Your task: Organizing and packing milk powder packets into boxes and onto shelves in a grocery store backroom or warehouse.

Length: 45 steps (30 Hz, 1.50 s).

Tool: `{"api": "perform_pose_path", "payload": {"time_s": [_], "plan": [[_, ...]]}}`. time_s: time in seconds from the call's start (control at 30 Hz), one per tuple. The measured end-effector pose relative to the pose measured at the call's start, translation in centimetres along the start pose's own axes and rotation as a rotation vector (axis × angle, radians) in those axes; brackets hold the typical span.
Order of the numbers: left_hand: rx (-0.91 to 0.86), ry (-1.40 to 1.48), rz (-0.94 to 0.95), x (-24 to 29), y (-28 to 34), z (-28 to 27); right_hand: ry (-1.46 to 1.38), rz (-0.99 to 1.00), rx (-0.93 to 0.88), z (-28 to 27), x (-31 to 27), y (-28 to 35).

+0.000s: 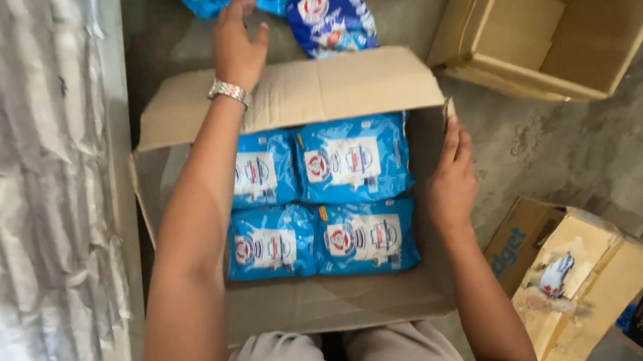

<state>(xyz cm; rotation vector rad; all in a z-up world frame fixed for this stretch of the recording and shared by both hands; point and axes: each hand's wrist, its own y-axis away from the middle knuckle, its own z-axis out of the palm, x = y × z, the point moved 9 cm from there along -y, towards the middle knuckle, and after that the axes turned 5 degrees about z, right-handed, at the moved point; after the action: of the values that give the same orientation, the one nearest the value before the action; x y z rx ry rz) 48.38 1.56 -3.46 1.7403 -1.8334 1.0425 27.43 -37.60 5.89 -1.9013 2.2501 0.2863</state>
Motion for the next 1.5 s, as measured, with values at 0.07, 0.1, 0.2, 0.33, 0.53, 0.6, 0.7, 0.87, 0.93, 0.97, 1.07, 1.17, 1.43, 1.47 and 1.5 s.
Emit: {"api": "perform_pose_path", "payload": {"time_s": [0.07, 0.1, 0.2, 0.33, 0.53, 0.6, 0.7, 0.87, 0.93, 0.97, 1.07, 1.17, 1.43, 1.47, 1.5], "plan": [[0.016, -0.025, 0.077, 0.1, -2.5, 0.1, 0.0, 0.011, 0.001, -0.2, -0.3, -0.8], [0.012, -0.051, 0.128, 0.2, -3.1, 0.5, 0.005, 0.03, -0.031, 0.1, -0.2, -0.6], [0.233, -0.128, 0.171, -10.3, -5.7, 4.2, 0.063, 0.071, -0.061, 0.8, 0.0, -0.4], [0.287, 0.174, -0.32, -19.0, -5.5, 6.9, 0.133, 0.044, -0.066, 1.6, 0.4, -0.2], [0.053, -0.295, -0.384, -11.5, -4.3, 5.0, 0.152, -0.002, -0.022, 1.4, 0.6, -0.7], [0.101, -0.257, -0.019, -6.5, -4.5, 4.3, 0.171, -0.022, -0.05, 1.7, 0.1, -0.5], [0.184, -0.09, 0.119, 0.7, -6.1, 1.1, 0.222, -0.008, -0.028, 2.8, 0.8, -0.6], [0.274, 0.178, 0.228, 17.7, -1.5, -11.6, 0.15, -0.02, 0.026, 2.0, 0.6, -0.8], [0.303, 0.255, 0.255, 24.3, 2.7, -16.7, 0.093, 0.023, -0.041, 2.1, 1.5, -0.6], [0.311, 0.359, 0.217, 26.5, 5.8, -18.8, 0.061, -0.131, 0.053, 1.1, 0.8, 0.8], [0.34, 0.491, 0.146, 31.6, 14.3, -23.8, -0.345, -0.333, -0.221, -3.2, -3.7, 7.3], [0.333, 0.54, 0.138, 35.0, 21.4, -25.8, -1.076, -0.195, -0.96, -13.7, -13.6, 18.0], [0.371, 0.571, 0.101, 43.2, 35.1, -31.9, -1.8, 0.15, -1.374, -24.9, -18.9, 33.6], [0.377, 0.548, 0.102, 44.3, 36.3, -32.9, -1.848, 0.145, -1.365, -25.6, -18.7, 35.0], [0.378, 0.524, 0.097, 45.2, 37.6, -33.8, -1.899, 0.15, -1.356, -26.1, -18.5, 36.7]]}}
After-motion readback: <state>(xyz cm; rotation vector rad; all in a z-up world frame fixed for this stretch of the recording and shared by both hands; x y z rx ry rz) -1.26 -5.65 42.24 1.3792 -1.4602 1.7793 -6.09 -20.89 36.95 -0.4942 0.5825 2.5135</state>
